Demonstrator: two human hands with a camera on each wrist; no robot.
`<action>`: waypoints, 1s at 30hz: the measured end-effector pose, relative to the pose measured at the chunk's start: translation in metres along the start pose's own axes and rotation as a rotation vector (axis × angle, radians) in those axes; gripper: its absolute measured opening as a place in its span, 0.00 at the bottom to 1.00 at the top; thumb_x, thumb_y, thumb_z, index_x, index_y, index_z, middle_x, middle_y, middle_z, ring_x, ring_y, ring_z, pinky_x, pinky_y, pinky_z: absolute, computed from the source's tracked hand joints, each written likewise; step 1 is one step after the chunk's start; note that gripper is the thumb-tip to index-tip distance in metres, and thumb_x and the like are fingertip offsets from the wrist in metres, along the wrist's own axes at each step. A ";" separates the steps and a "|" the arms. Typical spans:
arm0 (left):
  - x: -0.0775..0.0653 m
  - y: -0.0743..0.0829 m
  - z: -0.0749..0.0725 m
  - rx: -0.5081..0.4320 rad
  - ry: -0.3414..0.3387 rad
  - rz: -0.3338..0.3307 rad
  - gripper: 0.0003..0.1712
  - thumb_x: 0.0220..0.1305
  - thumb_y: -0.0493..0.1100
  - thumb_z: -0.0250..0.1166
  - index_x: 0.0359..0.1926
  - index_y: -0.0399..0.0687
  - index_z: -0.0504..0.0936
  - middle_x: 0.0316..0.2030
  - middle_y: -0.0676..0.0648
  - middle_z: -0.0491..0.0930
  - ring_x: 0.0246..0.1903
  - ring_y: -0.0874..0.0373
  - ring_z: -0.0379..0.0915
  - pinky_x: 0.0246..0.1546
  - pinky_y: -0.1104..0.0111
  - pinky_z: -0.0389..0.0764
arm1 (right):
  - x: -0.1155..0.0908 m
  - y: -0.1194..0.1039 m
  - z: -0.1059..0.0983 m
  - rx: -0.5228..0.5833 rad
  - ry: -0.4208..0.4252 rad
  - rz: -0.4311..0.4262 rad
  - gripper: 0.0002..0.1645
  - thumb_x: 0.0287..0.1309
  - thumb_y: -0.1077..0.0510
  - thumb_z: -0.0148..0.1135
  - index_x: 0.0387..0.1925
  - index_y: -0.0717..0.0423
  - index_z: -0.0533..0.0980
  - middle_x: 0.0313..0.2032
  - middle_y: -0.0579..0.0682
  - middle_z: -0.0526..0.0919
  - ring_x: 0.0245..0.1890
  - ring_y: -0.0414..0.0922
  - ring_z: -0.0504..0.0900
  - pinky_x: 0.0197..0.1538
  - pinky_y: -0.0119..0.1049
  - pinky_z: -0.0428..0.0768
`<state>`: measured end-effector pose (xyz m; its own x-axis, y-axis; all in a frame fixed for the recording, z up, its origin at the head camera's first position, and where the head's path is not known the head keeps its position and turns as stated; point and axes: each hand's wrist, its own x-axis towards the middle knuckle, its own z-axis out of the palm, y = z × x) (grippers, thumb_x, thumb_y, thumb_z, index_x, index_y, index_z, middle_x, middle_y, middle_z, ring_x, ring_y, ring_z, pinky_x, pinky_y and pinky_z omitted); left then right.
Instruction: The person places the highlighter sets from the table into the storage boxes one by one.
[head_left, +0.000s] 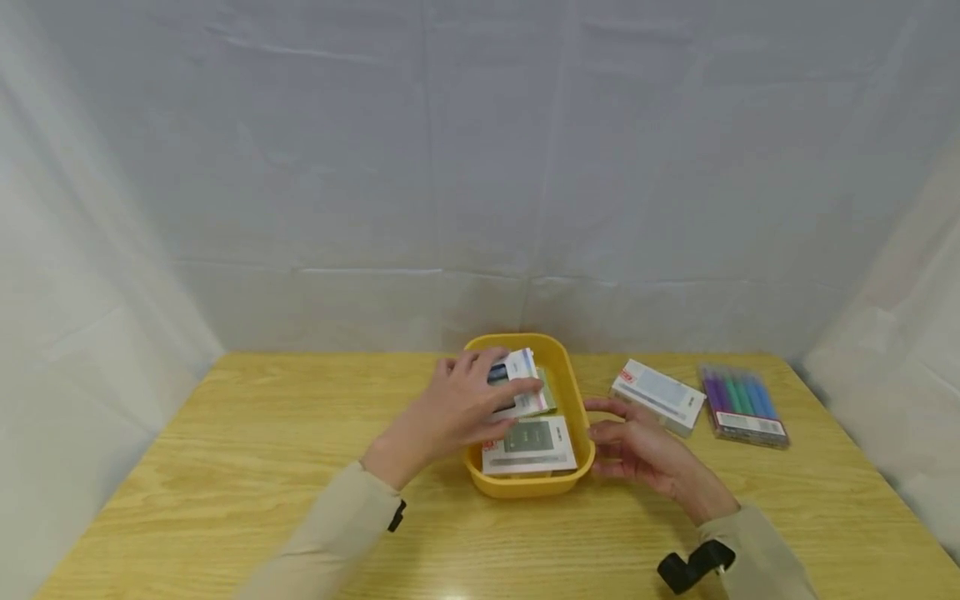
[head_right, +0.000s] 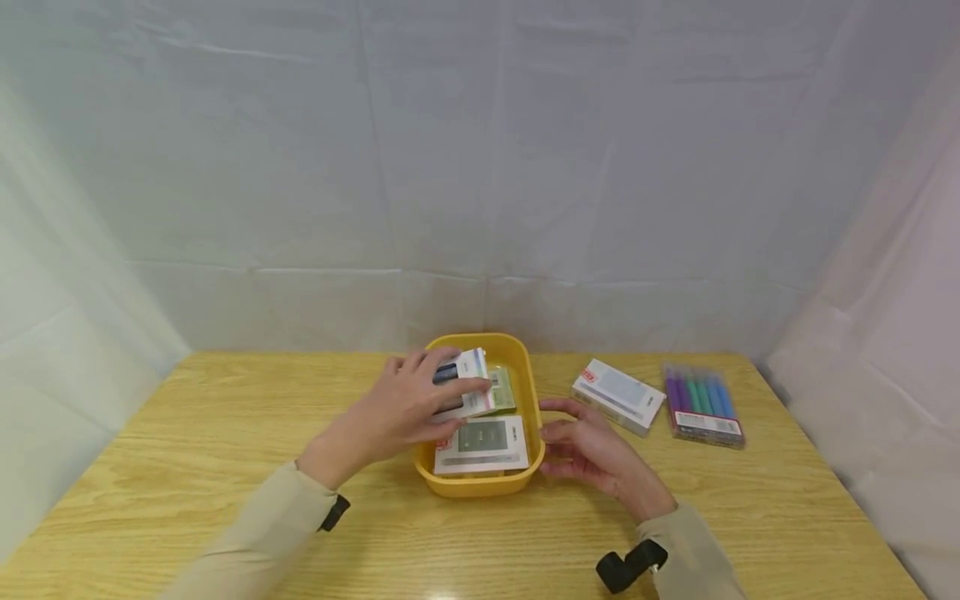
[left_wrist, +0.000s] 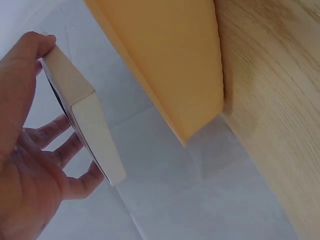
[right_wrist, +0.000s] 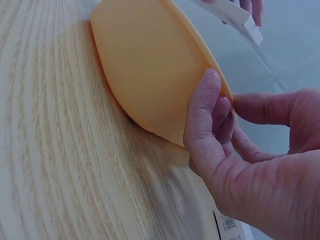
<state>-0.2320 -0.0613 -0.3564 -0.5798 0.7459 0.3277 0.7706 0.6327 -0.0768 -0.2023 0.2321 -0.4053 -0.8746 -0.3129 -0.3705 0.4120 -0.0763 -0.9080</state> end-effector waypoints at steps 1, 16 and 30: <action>0.001 0.002 0.001 0.002 -0.004 0.001 0.30 0.70 0.58 0.65 0.71 0.75 0.71 0.70 0.38 0.68 0.62 0.38 0.72 0.48 0.47 0.76 | 0.000 0.000 0.000 0.004 0.001 0.003 0.37 0.70 0.61 0.56 0.75 0.59 0.55 0.47 0.49 0.83 0.40 0.42 0.85 0.43 0.38 0.88; 0.009 0.020 0.015 -0.100 -0.134 -0.004 0.29 0.73 0.60 0.60 0.72 0.77 0.68 0.73 0.41 0.65 0.65 0.41 0.69 0.54 0.45 0.77 | -0.001 0.000 0.000 0.006 -0.008 0.016 0.36 0.71 0.61 0.55 0.75 0.58 0.55 0.48 0.48 0.84 0.42 0.43 0.86 0.44 0.39 0.88; 0.008 0.025 0.027 -0.137 -0.232 -0.018 0.30 0.73 0.63 0.59 0.73 0.79 0.67 0.73 0.42 0.65 0.66 0.42 0.69 0.60 0.41 0.75 | -0.002 0.001 -0.001 0.026 -0.051 -0.010 0.37 0.71 0.61 0.56 0.75 0.59 0.54 0.47 0.49 0.84 0.43 0.44 0.87 0.43 0.38 0.88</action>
<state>-0.2242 -0.0341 -0.3814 -0.6269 0.7724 0.1023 0.7789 0.6242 0.0604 -0.2005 0.2332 -0.4052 -0.8648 -0.3597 -0.3505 0.4103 -0.1036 -0.9060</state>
